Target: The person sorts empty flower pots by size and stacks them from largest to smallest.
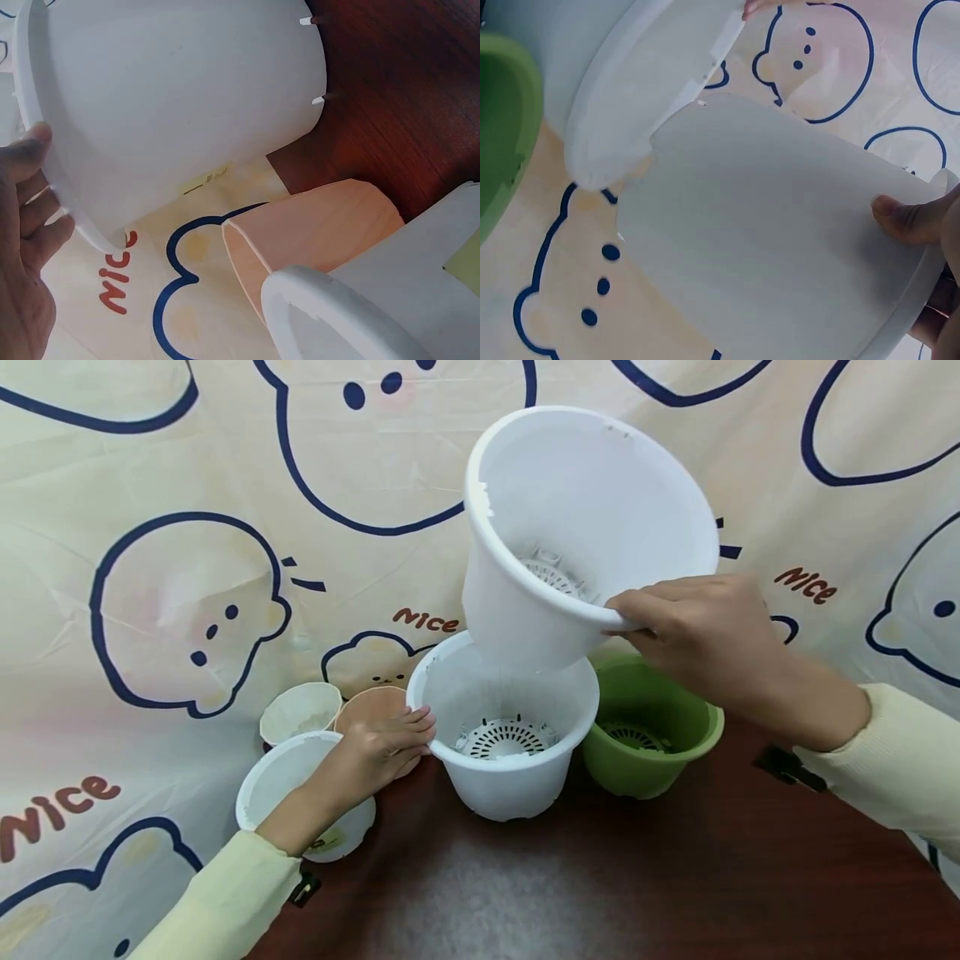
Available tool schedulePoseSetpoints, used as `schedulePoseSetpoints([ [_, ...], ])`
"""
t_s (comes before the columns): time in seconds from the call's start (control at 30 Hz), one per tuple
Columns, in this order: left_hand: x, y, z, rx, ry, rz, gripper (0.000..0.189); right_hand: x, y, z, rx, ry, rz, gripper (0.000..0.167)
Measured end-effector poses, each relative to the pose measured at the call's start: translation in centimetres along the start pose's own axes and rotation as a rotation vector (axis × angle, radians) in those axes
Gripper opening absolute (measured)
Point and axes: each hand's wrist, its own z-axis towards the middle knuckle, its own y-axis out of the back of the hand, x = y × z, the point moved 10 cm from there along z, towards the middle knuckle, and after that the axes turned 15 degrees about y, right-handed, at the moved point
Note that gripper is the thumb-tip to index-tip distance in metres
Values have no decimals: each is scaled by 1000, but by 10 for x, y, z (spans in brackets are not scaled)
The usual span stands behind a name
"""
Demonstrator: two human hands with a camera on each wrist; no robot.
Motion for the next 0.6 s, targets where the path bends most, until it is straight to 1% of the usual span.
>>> schedulePoseSetpoints([
  [0.07,1,1,0,-8,-4,3,38,3,-7,4,1,-2,18,11],
  [0.27,1,1,-1,-9,-18,-13,39,13,-26,12,-10,27,57,9],
  [0.37,1,1,-1,-2,-12,-22,39,19,-32,15,-18,35,83,9],
  [0.5,1,1,-2,-1,-1,-21,38,23,-42,18,2,28,99,9],
  [0.6,2,2,-2,-7,-1,-16,36,26,-50,18,34,22,115,9],
])
